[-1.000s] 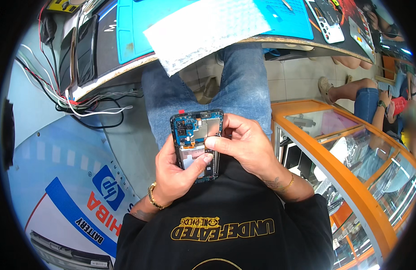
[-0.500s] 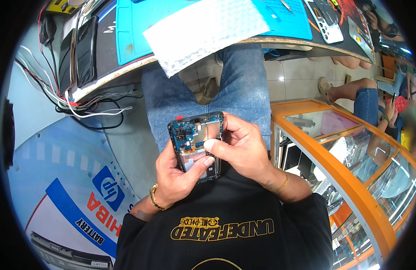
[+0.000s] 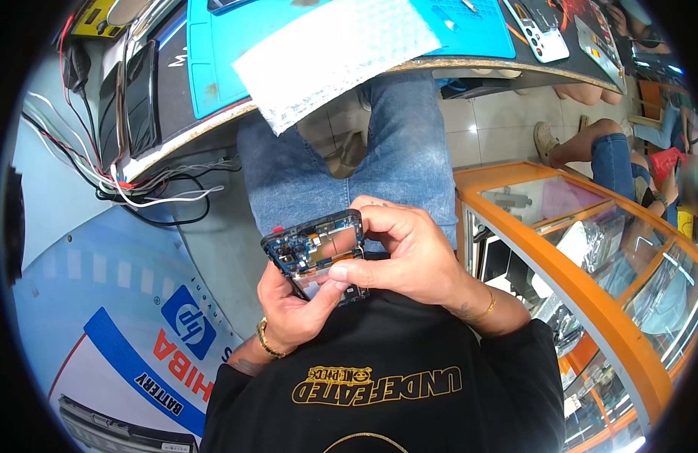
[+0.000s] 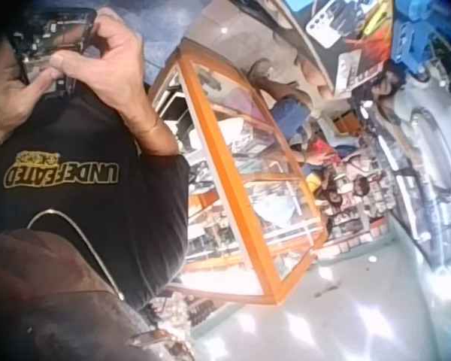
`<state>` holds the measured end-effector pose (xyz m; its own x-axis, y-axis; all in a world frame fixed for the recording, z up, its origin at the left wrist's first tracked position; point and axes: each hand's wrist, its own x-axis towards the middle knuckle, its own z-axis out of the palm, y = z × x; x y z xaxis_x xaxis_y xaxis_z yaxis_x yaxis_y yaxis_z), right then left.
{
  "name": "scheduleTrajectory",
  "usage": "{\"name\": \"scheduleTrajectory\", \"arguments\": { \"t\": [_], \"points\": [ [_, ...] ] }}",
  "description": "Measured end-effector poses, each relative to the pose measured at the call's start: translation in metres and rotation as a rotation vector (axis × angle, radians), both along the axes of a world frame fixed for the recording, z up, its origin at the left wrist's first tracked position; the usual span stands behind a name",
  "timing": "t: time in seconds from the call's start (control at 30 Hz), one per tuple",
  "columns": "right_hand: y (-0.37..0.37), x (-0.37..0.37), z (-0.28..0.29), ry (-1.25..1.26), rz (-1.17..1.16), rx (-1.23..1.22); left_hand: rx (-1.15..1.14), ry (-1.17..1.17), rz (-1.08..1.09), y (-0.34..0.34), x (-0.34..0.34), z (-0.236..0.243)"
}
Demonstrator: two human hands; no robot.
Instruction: The person replaces a component on a mobile phone by hand. They hold a new screen component, place it onto the internal chassis of a disassembled phone, and press the parts together to secure them.
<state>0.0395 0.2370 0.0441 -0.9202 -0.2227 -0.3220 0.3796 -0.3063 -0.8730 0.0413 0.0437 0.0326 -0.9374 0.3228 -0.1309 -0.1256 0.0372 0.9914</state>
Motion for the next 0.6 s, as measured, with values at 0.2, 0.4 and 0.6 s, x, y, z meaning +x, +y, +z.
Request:
{"name": "scheduleTrajectory", "arguments": {
  "t": [0.2,0.4,0.6],
  "points": [
    [-0.002,0.002,-0.001,0.139,-0.001,0.109,-0.042,0.040,-0.053,-0.006,0.006,-0.001],
    [0.000,-0.001,-0.003,0.231,0.032,0.120,0.002,0.118,-0.145,-0.009,-0.004,-0.006],
    [0.003,0.000,-0.006,0.006,0.010,-0.090,0.100,-0.176,-0.080,-0.010,0.002,-0.010]
  ]
}}
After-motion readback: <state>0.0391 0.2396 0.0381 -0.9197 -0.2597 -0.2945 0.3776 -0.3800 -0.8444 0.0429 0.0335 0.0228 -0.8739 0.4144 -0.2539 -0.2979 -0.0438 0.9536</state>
